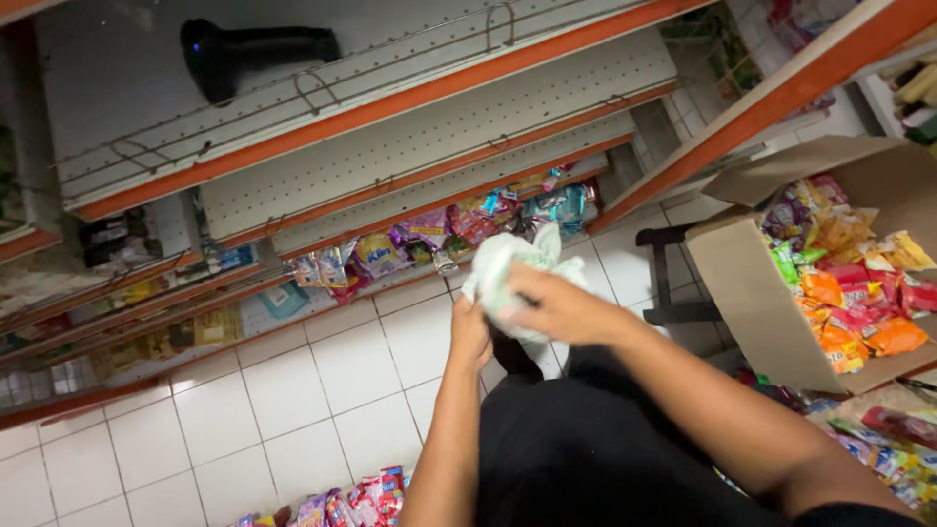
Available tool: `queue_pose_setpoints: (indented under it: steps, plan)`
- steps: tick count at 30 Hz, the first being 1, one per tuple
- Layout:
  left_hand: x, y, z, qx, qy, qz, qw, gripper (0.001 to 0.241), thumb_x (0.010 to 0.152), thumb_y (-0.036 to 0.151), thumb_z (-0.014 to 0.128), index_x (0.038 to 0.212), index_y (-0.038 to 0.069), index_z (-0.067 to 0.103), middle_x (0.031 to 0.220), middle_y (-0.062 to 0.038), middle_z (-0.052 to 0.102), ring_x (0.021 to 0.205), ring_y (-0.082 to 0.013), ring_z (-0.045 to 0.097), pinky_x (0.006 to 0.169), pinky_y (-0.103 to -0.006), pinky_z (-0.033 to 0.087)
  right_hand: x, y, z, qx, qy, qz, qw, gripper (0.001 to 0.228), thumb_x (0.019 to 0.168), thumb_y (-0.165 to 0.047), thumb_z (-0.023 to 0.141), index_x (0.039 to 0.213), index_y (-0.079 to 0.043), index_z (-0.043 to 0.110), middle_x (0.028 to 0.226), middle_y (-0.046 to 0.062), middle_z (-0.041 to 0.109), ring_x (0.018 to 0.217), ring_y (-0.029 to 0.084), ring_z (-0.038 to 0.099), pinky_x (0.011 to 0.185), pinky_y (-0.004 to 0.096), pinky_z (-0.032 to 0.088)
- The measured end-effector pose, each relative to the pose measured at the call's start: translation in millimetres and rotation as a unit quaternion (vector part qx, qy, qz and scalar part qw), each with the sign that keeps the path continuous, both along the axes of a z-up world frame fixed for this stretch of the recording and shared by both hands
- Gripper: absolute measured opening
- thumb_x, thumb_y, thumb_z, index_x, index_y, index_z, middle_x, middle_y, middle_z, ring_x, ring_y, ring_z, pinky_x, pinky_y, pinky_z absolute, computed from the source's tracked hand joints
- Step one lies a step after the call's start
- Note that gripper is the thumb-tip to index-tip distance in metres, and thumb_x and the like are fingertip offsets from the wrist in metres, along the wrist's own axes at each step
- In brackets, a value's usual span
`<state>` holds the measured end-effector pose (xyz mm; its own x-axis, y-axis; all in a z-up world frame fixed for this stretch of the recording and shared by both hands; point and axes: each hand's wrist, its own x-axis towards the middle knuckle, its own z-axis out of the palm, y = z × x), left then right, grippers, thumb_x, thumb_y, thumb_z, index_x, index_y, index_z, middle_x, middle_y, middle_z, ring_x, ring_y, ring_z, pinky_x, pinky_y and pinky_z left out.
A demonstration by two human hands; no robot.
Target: The person takes individual product packets from a cardboard box, scans each one with a handheld scanner, and places them onto the store shelves.
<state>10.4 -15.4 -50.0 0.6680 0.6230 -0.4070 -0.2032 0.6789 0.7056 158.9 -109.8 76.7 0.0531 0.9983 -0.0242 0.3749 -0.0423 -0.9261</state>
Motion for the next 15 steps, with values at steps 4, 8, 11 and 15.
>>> queue_pose_setpoints:
  steps: [4,8,11,15]
  plan:
    - [24,3,42,-0.065,-0.088,-0.062,0.992,0.040,0.099,0.014,0.053,0.137,0.003,0.057,0.130,-0.008,0.067,0.119,-0.0217,0.063,0.104,-0.0382,0.050,-44,15,32,-0.109,-0.156,0.162,0.968,0.048,0.097,-0.023,0.063,0.144,-0.017,0.059,0.147,0.029,0.046,0.109,0.041,0.061,0.096,0.046,0.049]
    - [28,8,73,-0.099,-0.141,-0.092,0.981,0.042,0.098,0.016,0.054,0.139,0.004,0.055,0.131,-0.008,0.066,0.120,-0.0216,0.062,0.104,-0.0380,0.049,-39,-2,31,0.095,-0.138,0.054,0.984,0.044,0.094,-0.014,0.061,0.138,-0.014,0.062,0.131,0.017,0.067,0.116,0.039,0.064,0.104,0.047,0.049]
    - [23,3,78,-0.100,-0.148,-0.072,0.981,0.044,0.097,0.017,0.054,0.140,0.005,0.053,0.132,-0.008,0.065,0.121,-0.0215,0.062,0.105,-0.0379,0.049,-11,-9,24,0.094,-0.159,-0.089,0.979,0.044,0.092,-0.009,0.059,0.136,-0.010,0.061,0.129,0.015,0.068,0.111,0.040,0.068,0.098,0.046,0.052]
    - [27,-10,77,-0.093,-0.143,-0.028,0.985,0.047,0.096,0.018,0.055,0.141,0.006,0.051,0.133,-0.008,0.065,0.122,-0.0214,0.061,0.106,-0.0377,0.048,0,-18,23,-0.062,-0.226,-0.219,0.947,0.037,0.085,-0.023,0.071,0.119,-0.011,0.070,0.109,0.013,0.070,0.088,0.037,0.071,0.077,0.045,0.056]
